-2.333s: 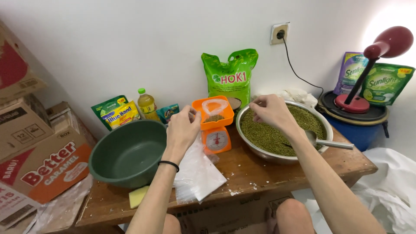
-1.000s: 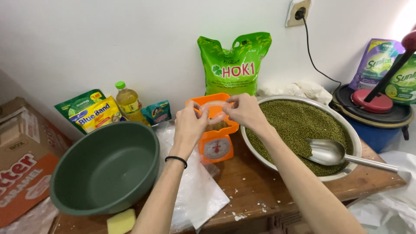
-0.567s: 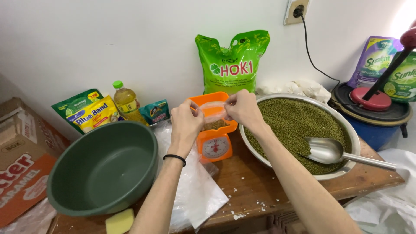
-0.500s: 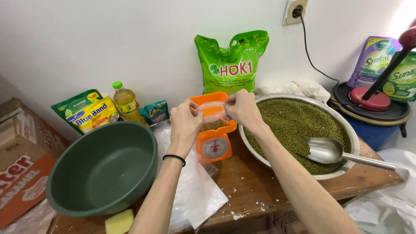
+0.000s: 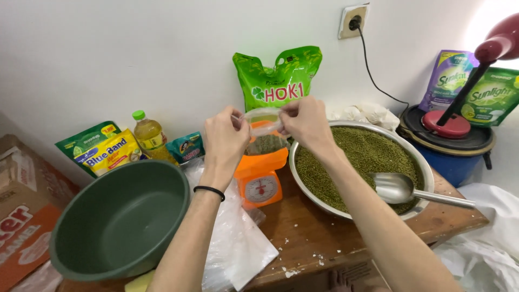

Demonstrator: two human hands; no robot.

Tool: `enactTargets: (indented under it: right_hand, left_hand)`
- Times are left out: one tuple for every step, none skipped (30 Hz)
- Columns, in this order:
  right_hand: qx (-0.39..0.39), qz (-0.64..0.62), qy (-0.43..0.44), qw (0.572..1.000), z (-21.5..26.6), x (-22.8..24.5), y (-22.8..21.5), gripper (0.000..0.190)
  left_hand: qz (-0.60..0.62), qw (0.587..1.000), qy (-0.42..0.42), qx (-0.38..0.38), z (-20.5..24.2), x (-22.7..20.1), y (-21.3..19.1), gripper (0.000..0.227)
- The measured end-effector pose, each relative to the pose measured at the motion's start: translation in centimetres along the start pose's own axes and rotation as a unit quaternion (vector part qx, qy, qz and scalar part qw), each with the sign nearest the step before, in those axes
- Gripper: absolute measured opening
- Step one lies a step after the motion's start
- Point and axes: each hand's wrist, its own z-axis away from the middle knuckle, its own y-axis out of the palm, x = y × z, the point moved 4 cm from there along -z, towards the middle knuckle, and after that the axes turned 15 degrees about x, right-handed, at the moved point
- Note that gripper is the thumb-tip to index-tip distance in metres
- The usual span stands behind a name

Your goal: Scooping green beans from a large bowl into small plastic bags using a scoop and preparing them for weighing.

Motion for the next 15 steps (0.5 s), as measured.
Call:
enactTargets:
  right_hand:
    - [-0.002, 0.001, 0.002, 1.0, 0.4, 0.6, -0.7, 0.024]
    - [-0.01, 0.0, 0.004, 1.0, 0.8, 1.2, -1.5, 0.024]
    - [-0.019, 0.0, 0.007, 1.0, 1.3, 1.7, -2.3, 0.024]
    - [-0.021, 0.002, 0.01, 1.0, 1.9, 2.2, -3.1, 0.024]
    - [-0.029, 0.01, 0.012, 0.999, 2.5, 2.7, -4.0, 0.023]
    - [-0.036, 0.018, 0.014, 0.999, 3.2, 3.2, -4.9, 0.023]
    - [-0.038, 0.02, 0.016, 0.999, 3.9, 3.3, -5.6, 0.023]
    - [-0.049, 0.043, 0.03, 0.997, 4.6, 3.4, -6.2, 0.022]
    - [-0.059, 0.065, 0.046, 0.995, 5.1, 3.5, -6.9, 0.021]
    - [-0.061, 0.068, 0.048, 0.995, 5.7, 3.3, -7.5, 0.021]
    - [-0.063, 0.092, 0.073, 0.991, 6.4, 2.8, -7.9, 0.021]
    - [-0.066, 0.115, 0.098, 0.986, 7.2, 2.4, -8.4, 0.02]
    - [-0.068, 0.117, 0.101, 0.986, 7.8, 1.4, -8.8, 0.02]
    - [-0.063, 0.143, 0.125, 0.98, 8.4, 0.3, -9.2, 0.019]
    - [-0.06, 0.169, 0.148, 0.973, 9.0, -0.8, -9.5, 0.018]
  left_hand:
    - [0.002, 1.0, 0.001, 0.002, -0.2, -0.5, 0.1, 0.011]
    - [0.013, 1.0, 0.021, -0.002, -0.4, -1.2, 0.1, 0.011]
    - [0.025, 0.999, 0.041, -0.006, -0.6, -1.8, 0.3, 0.012]
    - [0.028, 0.999, 0.042, -0.003, -0.8, -2.2, 0.7, 0.012]
    - [0.036, 0.998, 0.059, -0.004, -1.0, -2.6, 1.0, 0.011]
    - [0.044, 0.996, 0.076, -0.004, -1.2, -3.1, 1.3, 0.01]
    - [0.047, 0.996, 0.078, -0.003, -1.1, -3.7, 1.9, 0.01]
    - [0.046, 0.995, 0.091, -0.002, -1.1, -4.3, 2.4, 0.009]
    - [0.046, 0.993, 0.105, -0.001, -1.1, -4.9, 2.9, 0.009]
    - [0.049, 0.993, 0.107, 0.001, -1.2, -5.1, 3.8, 0.009]
    - [0.037, 0.992, 0.12, 0.005, -1.2, -5.3, 4.7, 0.007]
    - [0.024, 0.991, 0.133, 0.008, -1.2, -5.6, 5.7, 0.007]
    - [0.027, 0.99, 0.135, 0.011, -1.1, -5.3, 7.2, 0.007]
    - [0.022, 0.992, 0.124, 0.029, -1.1, -5.0, 8.8, 0.007]
    - [0.017, 0.992, 0.116, 0.046, -1.2, -4.6, 10.4, 0.009]
